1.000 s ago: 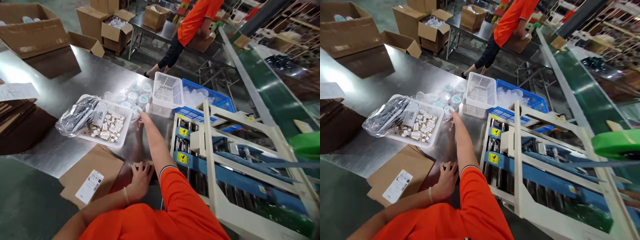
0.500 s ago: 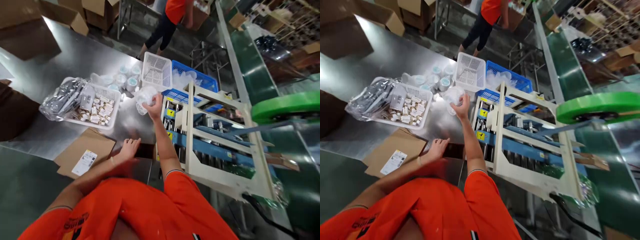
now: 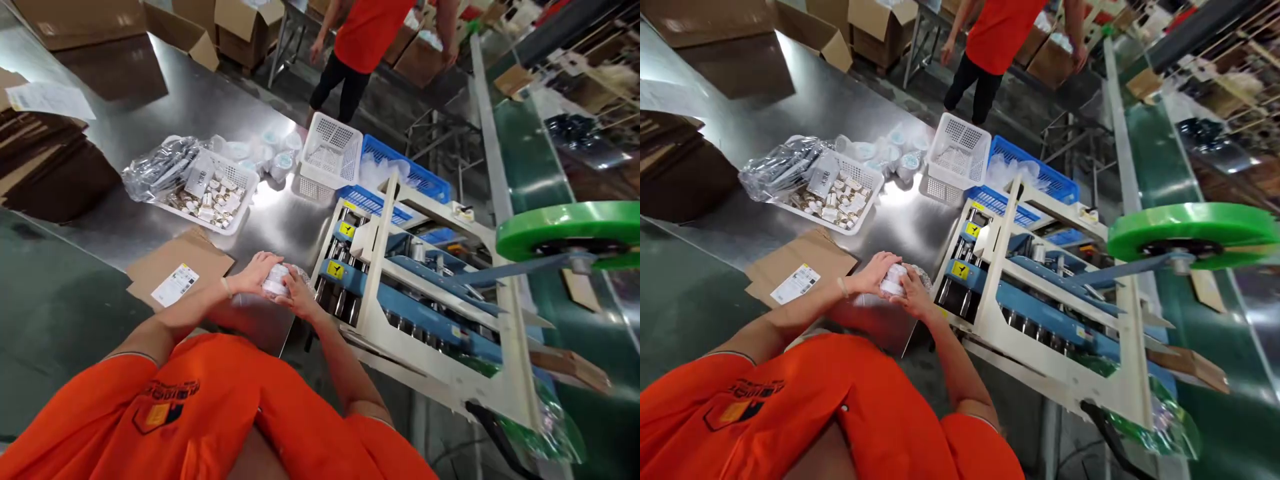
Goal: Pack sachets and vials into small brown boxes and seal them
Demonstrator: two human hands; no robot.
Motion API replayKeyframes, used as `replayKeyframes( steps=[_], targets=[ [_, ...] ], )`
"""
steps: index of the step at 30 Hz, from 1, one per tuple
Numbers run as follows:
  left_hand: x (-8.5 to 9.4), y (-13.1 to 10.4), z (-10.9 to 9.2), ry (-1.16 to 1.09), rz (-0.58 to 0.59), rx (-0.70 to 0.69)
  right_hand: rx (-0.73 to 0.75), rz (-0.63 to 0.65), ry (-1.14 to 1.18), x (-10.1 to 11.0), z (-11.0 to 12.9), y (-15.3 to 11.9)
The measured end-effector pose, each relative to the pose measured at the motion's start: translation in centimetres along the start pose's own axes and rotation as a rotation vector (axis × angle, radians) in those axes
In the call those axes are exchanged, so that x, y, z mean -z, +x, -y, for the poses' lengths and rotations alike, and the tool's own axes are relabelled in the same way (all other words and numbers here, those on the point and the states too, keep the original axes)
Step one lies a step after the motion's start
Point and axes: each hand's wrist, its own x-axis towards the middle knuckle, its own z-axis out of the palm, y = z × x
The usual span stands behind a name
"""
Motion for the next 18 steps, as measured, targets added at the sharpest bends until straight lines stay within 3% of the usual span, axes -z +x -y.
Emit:
replayKeyframes(
  steps=[7, 13, 15, 18],
  targets=[
    [-0.5, 0.1, -0.3, 0.144, 0.021, -0.103, -0.197, -0.116, -0.189, -1.3, 1.8, -1.1],
    [-0.8, 1.0, -0.2, 0.219, 0.086, -0.109, -0.21, -0.132, -0.11, -3.2, 2.7, 1.0],
    [-0.7, 1.1, -0.5, 0.228, 0.106, -0.105, -0.208, -0.085, -0.124, -2.2, 2.5, 1.2],
    [-0.5, 1.0, -1.0, 0.196, 0.168, -0.109, -0.325, -0.107, -0.213, 1.8, 1.5, 3.2]
  ],
)
